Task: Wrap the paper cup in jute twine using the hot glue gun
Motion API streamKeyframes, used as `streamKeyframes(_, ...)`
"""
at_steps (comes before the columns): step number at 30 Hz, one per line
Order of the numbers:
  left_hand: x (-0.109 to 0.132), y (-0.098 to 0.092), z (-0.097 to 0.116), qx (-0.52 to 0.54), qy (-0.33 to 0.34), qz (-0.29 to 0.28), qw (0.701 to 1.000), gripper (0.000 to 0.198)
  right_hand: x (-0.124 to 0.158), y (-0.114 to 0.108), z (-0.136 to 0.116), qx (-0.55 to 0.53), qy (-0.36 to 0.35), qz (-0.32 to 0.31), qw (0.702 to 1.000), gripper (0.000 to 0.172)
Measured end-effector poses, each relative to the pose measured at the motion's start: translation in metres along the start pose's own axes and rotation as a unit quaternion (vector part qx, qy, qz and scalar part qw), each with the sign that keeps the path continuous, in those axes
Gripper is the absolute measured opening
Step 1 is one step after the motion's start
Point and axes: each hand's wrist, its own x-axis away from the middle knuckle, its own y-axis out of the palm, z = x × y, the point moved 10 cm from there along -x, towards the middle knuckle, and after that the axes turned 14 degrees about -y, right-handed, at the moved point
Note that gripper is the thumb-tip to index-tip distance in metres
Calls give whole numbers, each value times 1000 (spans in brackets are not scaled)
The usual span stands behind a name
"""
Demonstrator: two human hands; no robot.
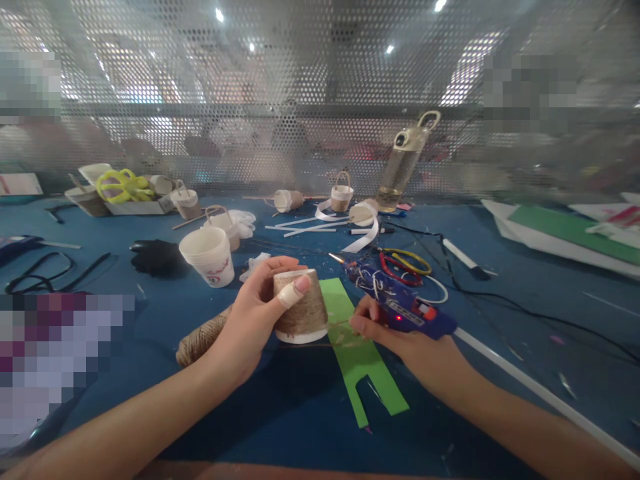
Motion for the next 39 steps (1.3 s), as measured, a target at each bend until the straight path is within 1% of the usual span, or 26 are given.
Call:
streamKeyframes(3,0,2,-1,18,-6,-13,1000,35,0,1,1,14,13,-11,1000,35)
streamKeyframes(7,1,4,-2,33,-13,-21,999,34,0,2,3,3,32,-11,999,35)
streamKeyframes(13,4,7,-3,44,-16,-30,998,30,3,0,9,1,52,3,999,35)
streamKeyframes(18,4,9,-4,59,-24,-41,997,30,3,-1,10,8,39,2,999,36)
streamKeyframes(22,4,10,-6,70,-35,-44,996,31,2,-3,7,7,30,19,999,36)
streamKeyframes(25,4,12,-6,75,-39,-53,995,30,1,0,1,-13,18,8,1000,32)
streamKeyframes(29,3,13,-7,74,-40,-61,995,28,-2,1,-4,-18,2,-1,1000,32)
streamKeyframes(32,3,12,-9,68,-42,-59,995,29,-1,0,-2,1,3,-1,1000,34)
streamKeyframes(35,4,12,-10,62,-44,-53,996,31,1,-3,4,10,19,6,1000,35)
streamKeyframes(39,4,9,-10,52,-53,-35,997,33,2,-4,12,7,36,4,999,37)
